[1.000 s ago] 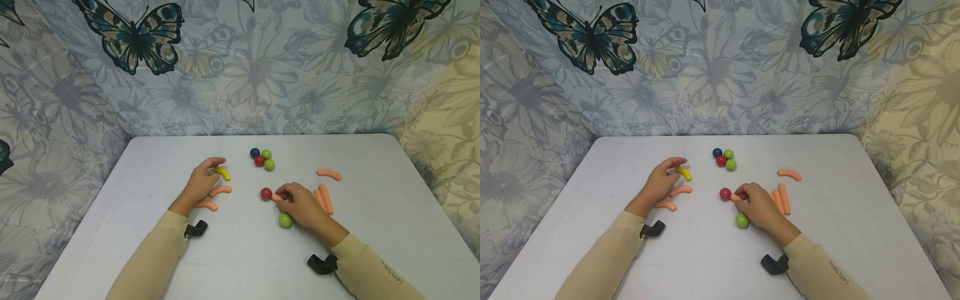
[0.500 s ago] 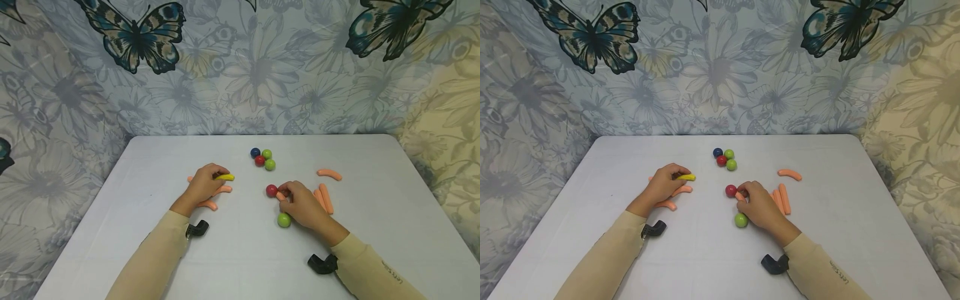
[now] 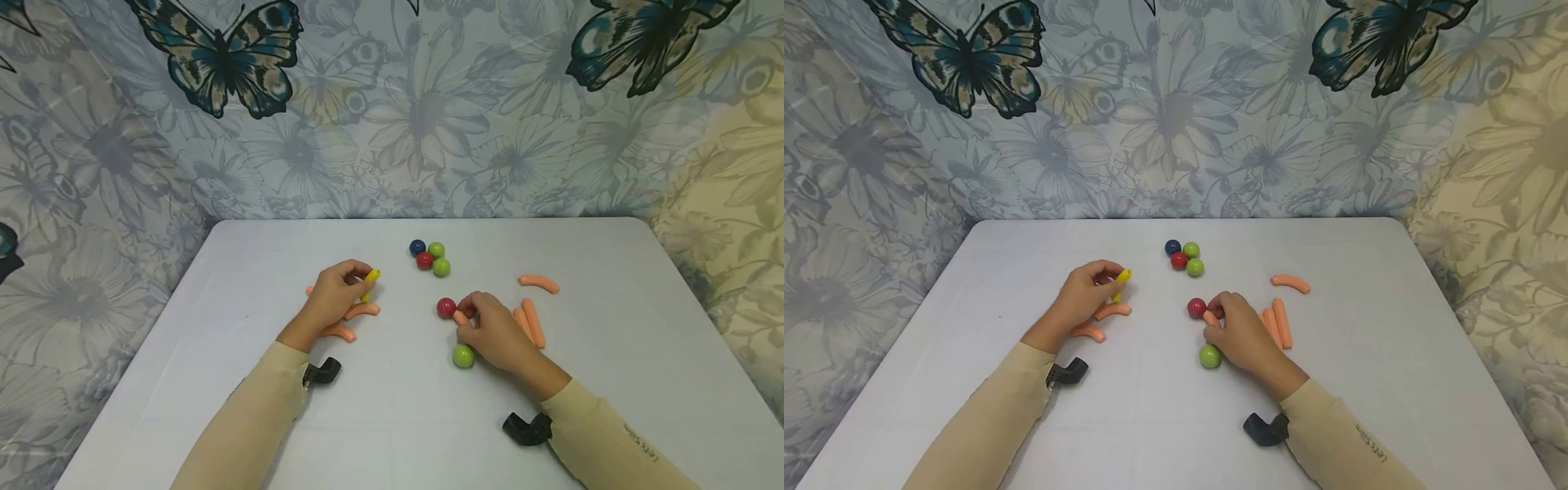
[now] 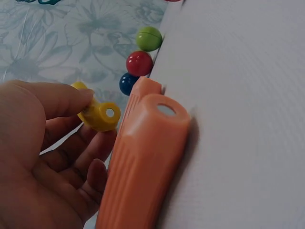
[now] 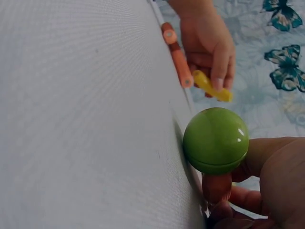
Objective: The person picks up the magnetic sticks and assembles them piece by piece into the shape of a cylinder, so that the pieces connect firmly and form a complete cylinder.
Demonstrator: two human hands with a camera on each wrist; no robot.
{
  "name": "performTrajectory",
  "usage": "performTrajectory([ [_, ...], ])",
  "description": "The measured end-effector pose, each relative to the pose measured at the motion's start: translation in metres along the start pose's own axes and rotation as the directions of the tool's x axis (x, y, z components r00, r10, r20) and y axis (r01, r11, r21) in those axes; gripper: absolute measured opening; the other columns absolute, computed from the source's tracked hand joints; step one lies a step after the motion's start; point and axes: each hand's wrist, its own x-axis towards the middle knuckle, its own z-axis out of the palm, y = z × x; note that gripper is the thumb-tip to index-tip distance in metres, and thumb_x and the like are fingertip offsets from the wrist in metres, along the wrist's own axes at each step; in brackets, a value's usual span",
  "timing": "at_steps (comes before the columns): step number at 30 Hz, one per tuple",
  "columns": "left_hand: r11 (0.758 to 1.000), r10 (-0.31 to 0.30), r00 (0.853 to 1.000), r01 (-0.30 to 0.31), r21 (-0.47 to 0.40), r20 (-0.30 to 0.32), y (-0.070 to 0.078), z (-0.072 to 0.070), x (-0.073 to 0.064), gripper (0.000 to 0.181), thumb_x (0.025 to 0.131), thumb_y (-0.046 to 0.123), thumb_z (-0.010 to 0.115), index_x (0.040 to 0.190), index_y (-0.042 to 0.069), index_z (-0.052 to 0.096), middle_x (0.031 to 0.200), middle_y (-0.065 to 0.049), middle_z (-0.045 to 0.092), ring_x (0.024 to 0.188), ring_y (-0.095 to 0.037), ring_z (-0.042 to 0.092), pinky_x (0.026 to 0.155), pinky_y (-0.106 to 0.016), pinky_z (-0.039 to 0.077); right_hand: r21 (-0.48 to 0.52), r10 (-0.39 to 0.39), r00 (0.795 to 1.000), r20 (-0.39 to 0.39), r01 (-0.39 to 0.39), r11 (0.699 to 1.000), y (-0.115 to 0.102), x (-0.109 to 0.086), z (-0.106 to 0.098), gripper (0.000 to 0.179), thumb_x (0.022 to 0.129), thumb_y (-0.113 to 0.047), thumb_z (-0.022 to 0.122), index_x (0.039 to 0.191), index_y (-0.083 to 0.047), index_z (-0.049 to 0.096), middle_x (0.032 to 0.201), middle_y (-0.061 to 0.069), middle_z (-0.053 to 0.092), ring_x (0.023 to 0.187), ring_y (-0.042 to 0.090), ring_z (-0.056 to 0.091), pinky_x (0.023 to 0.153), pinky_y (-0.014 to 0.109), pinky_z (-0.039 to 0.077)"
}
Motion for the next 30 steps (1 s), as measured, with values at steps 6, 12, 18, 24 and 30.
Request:
performTrajectory([
  [6, 0.995, 0.01, 1.0, -0.008, -0.098, 0.018, 0.012, 0.006, -0.004, 0.022, 0.102, 0.02, 0.081, 0.123, 0.014, 0.078, 0.116, -0.001, 0.072, 0.096, -0.024, 0.064, 0.086, -0.036, 0.055, -0.005, 0.011, 1.0, -0.012, -0.011, 1.0, 0.002, 0.001, 0.001, 0.023, 0.093, -0.005, 0.071, 0.115, -0.002, 0.066, 0.102, 0.008, 0.06, 0.085, 0.023, 0.054, 0.071, 0.037, 0.049],
  [12, 0.995, 0.058, 0.989, -0.046, -0.088, 0.139, 0.025, 0.025, -0.011, 0.022, 0.101, 0.016, 0.08, 0.122, 0.011, 0.077, 0.1, -0.004, 0.072, 0.083, -0.023, 0.066, 0.068, -0.03, 0.056, -0.013, 0.021, 1.0, -0.018, -0.022, 1.0, 0.001, 0.001, 0.0, 0.02, 0.096, -0.007, 0.074, 0.114, -0.002, 0.069, 0.102, 0.008, 0.061, 0.085, 0.024, 0.054, 0.071, 0.037, 0.049],
  [18, 0.994, 0.091, 0.98, -0.1, 0.042, 0.178, 0.03, 0.045, -0.016, 0.018, 0.101, 0.018, 0.08, 0.119, 0.015, 0.079, 0.1, 0.004, 0.071, 0.08, -0.017, 0.064, 0.066, -0.029, 0.05, -0.023, 0.024, 1.0, -0.019, -0.025, 0.999, -0.001, 0.001, 0.0, 0.021, 0.096, -0.007, 0.075, 0.116, -0.001, 0.07, 0.101, 0.008, 0.06, 0.085, 0.024, 0.053, 0.071, 0.038, 0.048],
  [24, 0.97, 0.144, 0.975, -0.173, 0.173, 0.17, 0.029, 0.058, -0.019, 0.016, 0.101, 0.014, 0.08, 0.116, 0.016, 0.08, 0.097, 0.007, 0.068, 0.082, -0.014, 0.062, 0.072, -0.03, 0.054, -0.031, 0.025, 1.0, -0.014, -0.025, 0.999, -0.001, 0.0, 0.0, 0.021, 0.097, -0.008, 0.075, 0.116, -0.002, 0.07, 0.1, 0.008, 0.06, 0.085, 0.024, 0.053, 0.072, 0.039, 0.048],
  [30, 0.911, 0.176, 0.97, -0.225, 0.345, 0.168, 0.034, 0.069, -0.022, 0.016, 0.1, 0.014, 0.081, 0.115, 0.012, 0.081, 0.101, 0.006, 0.069, 0.085, -0.012, 0.062, 0.076, -0.027, 0.054, -0.035, 0.006, 1.0, -0.015, -0.007, 0.999, 0.0, 0.001, 0.0, 0.02, 0.097, -0.009, 0.074, 0.115, -0.002, 0.071, 0.1, 0.008, 0.06, 0.086, 0.024, 0.054, 0.073, 0.039, 0.048],
])
